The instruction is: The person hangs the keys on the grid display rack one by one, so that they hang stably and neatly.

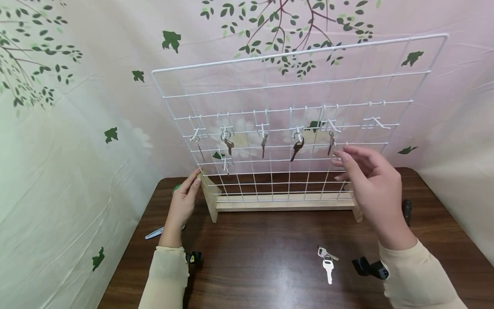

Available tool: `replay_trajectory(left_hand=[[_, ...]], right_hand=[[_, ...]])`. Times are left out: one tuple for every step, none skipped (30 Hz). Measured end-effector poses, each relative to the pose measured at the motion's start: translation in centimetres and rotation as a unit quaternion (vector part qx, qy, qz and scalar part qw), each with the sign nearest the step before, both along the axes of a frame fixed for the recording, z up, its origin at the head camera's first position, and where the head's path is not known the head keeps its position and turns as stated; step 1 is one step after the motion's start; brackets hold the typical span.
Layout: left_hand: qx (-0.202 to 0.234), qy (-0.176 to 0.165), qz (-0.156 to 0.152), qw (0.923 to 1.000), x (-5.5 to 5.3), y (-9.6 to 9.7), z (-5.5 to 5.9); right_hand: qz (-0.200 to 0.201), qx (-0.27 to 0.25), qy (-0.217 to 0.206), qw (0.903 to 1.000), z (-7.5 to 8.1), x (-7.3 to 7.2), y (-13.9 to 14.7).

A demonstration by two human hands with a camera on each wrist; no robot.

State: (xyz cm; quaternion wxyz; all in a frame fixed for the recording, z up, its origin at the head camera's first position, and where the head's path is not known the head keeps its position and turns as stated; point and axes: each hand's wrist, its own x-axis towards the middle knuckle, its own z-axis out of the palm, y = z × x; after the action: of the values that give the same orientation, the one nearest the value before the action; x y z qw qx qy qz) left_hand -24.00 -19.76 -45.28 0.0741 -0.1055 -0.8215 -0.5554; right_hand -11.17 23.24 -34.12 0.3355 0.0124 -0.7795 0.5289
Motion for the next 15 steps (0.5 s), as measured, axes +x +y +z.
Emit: replay_trajectory(left_hand=[[-0.001,0.001,-0.001,1.0,0.0,0.0,0.0],[-0.001,0.0,-0.001,1.0,0.0,0.0,0.0],[-0.002,0.001,0.0,1.0,0.0,0.0,0.0],[-0.002,0.0,0.0,1.0,0.0,0.0,0.0],[-0.002,0.0,0.0,1.0,0.0,0.0,0.0],[-0.003,0.0,0.0,1.0,0.0,0.0,0.1],[-0.003,0.0,-0.001,1.0,0.0,0.0,0.1],[-0.003,0.0,-0.001,1.0,0.0,0.0,0.1],[-0.002,0.001,-0.002,1.0,0.0,0.0,0.1],[-0.002,0.002,-0.003,1.0,0.0,0.0,0.1],[-0.002,0.003,-0.003,1.0,-0.1,0.0,0.0],[-0.002,0.003,-0.003,1.0,-0.1,0.0,0.0],[-0.002,0.003,-0.003,1.0,-0.1,0.0,0.0],[-0.001,0.003,-0.003,1.0,-0.1,0.0,0.0],[-0.002,0.002,-0.002,1.0,-0.1,0.0,0.0]], right_hand=[[0.0,0.005,0.016,0.9999,-0.4,0.3,-0.1],[0.002,0.01,0.03,0.9995,-0.8,0.6,-0.1],[0.002,0.016,0.04,0.9991,-1.2,0.9,-0.2],[0.007,0.017,0.049,0.9986,-1.7,1.2,-0.2],[0.014,0.015,0.055,0.9983,-2.1,1.5,-0.3],[0.018,0.016,0.058,0.9981,-2.6,1.7,-0.4],[0.02,0.019,0.055,0.9981,-3.1,2.0,-0.4],[0.021,0.021,0.045,0.9986,-3.6,2.2,-0.4],[0.023,0.022,0.033,0.999,-4.1,2.5,-0.4],[0.022,0.021,0.016,0.9994,-4.6,2.7,-0.5],[0.021,0.029,-0.004,0.9994,-5.1,2.9,-0.5],[0.018,0.041,-0.026,0.9986,-5.7,3.1,-0.4],[0.02,0.053,-0.047,0.9973,-6.3,3.2,-0.3],[0.023,0.064,-0.067,0.9955,-6.9,3.3,-0.2],[0.025,0.081,-0.086,0.9927,-7.5,3.3,0.0]])
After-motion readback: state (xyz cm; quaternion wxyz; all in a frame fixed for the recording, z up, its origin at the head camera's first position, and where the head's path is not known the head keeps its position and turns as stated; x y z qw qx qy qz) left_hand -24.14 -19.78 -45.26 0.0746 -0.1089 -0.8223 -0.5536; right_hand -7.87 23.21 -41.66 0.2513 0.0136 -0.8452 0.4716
